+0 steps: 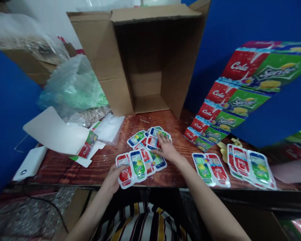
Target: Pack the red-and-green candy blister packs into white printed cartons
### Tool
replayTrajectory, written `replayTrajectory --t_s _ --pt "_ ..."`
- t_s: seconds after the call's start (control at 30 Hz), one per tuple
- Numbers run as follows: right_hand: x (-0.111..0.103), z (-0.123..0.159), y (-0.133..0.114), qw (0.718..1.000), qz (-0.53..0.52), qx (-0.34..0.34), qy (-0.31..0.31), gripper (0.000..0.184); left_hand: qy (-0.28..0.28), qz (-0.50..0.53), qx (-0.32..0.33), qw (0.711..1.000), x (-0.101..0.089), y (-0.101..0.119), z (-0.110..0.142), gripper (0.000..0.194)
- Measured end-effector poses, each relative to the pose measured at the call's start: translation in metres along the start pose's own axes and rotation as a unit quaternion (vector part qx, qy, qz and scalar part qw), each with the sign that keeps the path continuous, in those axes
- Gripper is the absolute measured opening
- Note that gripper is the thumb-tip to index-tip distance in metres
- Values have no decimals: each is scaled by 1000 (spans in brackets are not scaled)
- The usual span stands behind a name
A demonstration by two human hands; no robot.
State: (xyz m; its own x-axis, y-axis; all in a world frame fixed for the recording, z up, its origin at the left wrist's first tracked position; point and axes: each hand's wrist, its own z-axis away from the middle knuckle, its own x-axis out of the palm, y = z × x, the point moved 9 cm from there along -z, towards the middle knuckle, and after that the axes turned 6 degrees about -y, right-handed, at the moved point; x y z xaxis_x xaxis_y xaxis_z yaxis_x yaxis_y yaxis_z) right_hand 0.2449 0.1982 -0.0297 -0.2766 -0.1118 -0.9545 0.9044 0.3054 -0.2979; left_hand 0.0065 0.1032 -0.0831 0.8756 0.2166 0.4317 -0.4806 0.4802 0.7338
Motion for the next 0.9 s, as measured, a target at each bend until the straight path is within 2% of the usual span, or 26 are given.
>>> replayTrajectory --t_s 0.1,0.2,0.3,0.4,0.47,0.6,0.67,0.73,0.83,0.9 --pt "15 -6 -3 997 77 10 -22 66 20 23 19 999 -20 12 0 37" --pt "15 3 -5 988 150 11 -22 51 17 42 22 999 -35 19 -1 39" --pt "6 10 2 985 165 50 -26 43 7 64 12 998 -41 19 -3 39" --pt "-15 15 6 983 139 109 40 40 9 70 9 997 -40 17 -5 41" --pt "-19 18 -3 981 141 118 63 41 25 69 15 997 -40 16 -7 40" --pt "-7 9 -41 983 168 66 -16 40 36 65 17 997 -35 12 -9 39" --pt "-12 -7 -56 986 153 47 -35 45 33 53 22 998 -31 11 -9 41" --pt "-25 -35 -63 991 123 43 -28 48 34 32 41 998 -30 12 -9 44" --pt "-41 -92 -61 991 122 58 1 41 41 -14 95 994 -30 16 -10 47" --pt "-37 -129 -56 989 132 71 -9 38 50 -42 120 991 -33 17 -11 49"
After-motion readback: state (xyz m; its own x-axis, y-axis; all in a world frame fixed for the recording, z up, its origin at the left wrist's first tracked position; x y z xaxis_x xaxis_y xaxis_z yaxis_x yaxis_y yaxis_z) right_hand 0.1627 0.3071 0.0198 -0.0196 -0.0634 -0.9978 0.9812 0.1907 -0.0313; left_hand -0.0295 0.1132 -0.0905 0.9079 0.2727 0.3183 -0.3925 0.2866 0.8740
